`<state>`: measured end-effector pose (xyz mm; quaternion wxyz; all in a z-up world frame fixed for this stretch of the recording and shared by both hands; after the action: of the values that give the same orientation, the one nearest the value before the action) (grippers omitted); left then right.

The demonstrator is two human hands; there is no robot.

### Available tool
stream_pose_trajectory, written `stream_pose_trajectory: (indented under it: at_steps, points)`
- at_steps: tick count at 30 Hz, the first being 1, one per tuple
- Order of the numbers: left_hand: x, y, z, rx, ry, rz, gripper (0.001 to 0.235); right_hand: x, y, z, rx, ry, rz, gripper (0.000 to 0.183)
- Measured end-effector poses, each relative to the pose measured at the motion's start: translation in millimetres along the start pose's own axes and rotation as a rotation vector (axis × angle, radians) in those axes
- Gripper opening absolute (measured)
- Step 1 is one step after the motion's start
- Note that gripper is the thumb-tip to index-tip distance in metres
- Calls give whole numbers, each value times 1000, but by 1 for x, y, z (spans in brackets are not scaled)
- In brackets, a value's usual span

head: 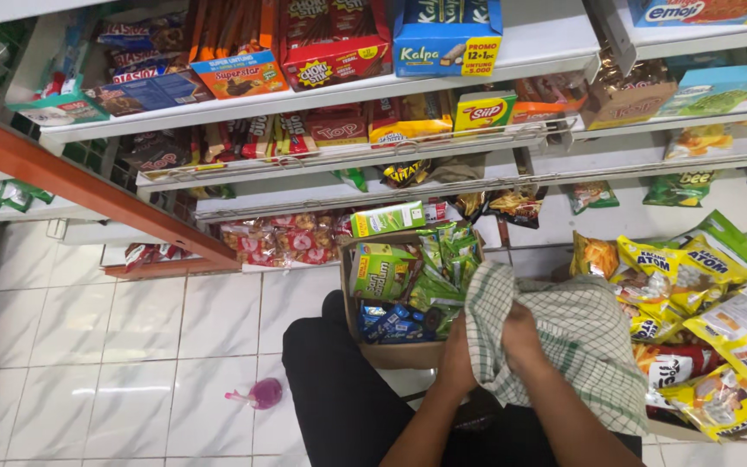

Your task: The person sits on the floor in front of a store shelf and wipes blue snack packages with a cloth. They then place the packages onto the shelf, arranging them neatly among other items.

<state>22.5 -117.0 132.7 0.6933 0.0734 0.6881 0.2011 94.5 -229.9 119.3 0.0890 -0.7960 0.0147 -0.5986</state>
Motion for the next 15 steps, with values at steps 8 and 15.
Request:
stream_pose_trajectory:
  at_steps: [8,15]
  points:
    - [39,-24,4,255,61,-188,73,-29,4,14,70,-162,-103,39]
    - [69,-48,-15,398,370,-332,47,-18,24,21,-52,0,-38,34]
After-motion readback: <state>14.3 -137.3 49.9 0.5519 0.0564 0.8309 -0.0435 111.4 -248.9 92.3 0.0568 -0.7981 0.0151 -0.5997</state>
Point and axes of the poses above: each hand's wrist, its own z-axis towards the middle knuckle, its own y-axis out of the back of the hand, x = y × z, the point moved 5 cm from there along z, towards the middle knuckle, and after that the axes turned 8 degrees about y, right-handed, at the moved point
